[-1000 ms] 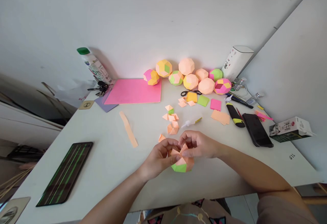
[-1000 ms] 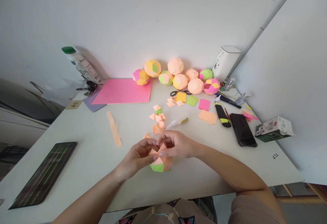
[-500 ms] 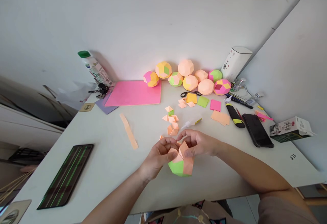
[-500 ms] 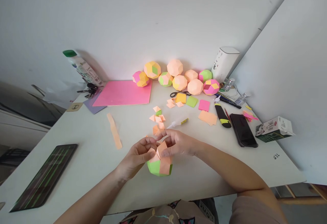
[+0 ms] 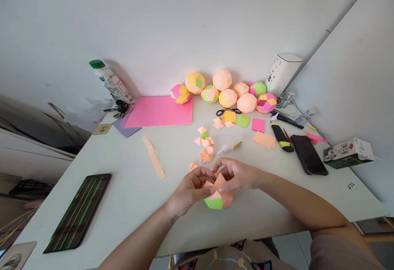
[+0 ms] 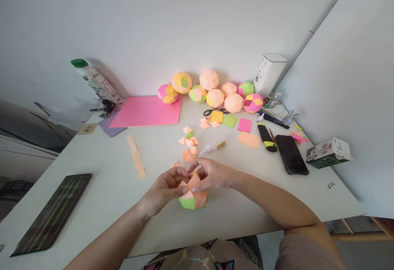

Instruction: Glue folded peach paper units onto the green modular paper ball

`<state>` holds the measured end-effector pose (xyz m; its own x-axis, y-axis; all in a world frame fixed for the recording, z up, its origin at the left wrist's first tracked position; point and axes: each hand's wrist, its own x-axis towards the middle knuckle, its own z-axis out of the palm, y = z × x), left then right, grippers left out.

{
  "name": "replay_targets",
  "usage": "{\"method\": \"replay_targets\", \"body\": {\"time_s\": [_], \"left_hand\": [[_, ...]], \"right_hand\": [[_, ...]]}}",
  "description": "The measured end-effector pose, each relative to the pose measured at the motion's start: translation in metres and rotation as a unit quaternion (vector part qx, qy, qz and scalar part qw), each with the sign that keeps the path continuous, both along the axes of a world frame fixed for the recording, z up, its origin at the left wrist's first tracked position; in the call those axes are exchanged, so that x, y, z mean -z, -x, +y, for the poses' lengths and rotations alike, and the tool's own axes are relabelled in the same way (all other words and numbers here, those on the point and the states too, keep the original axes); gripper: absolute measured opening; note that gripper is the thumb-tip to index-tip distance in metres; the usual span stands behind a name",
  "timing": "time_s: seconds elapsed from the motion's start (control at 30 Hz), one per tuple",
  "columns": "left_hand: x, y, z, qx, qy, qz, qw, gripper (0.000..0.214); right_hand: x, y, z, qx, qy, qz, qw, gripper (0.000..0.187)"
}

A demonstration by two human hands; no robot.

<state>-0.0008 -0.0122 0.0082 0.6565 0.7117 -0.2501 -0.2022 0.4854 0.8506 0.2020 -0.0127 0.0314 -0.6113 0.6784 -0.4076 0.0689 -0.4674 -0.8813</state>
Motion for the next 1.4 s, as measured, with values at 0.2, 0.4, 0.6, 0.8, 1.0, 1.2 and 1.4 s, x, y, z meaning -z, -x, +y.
{"method": "replay_targets", "body": {"time_s": [0.2, 0.4, 0.6, 0.8, 1.0, 1.2, 1.4], "left_hand": [[0.000, 0.002, 0.000, 0.008, -0.024, 0.010, 1.000, 0.030], [-0.002, 0.004, 0.000, 0.018, -0.054, 0.024, 0.998, 0.028], [-0.001, 0.003, -0.002, 0.009, -0.059, 0.043, 0.997, 0.030], [-0.001, 0.001, -0.002, -0.009, -0.055, 0.016, 0.998, 0.027], [-0.002, 0.002, -0.001, -0.032, -0.063, 0.010, 0.997, 0.025], [-0.003, 0.000, -0.003, -0.066, -0.072, 0.027, 0.995, 0.025], [-0.004, -0.002, -0.007, -0.063, -0.081, 0.049, 0.994, 0.025]], "right_hand": [[-0.003, 0.001, -0.001, -0.021, -0.003, 0.001, 1.000, 0.047], [-0.002, 0.003, -0.001, -0.013, -0.018, 0.023, 0.999, 0.043], [0.002, 0.003, -0.003, -0.024, -0.020, 0.016, 0.999, 0.045], [0.001, 0.005, -0.005, -0.016, -0.033, 0.004, 0.999, 0.042], [-0.002, 0.008, -0.004, 0.014, -0.037, 0.038, 0.999, 0.035], [0.003, 0.009, -0.009, 0.021, -0.056, -0.021, 0.998, 0.064], [0.010, 0.012, -0.013, 0.034, -0.076, -0.054, 0.995, 0.065]]}}
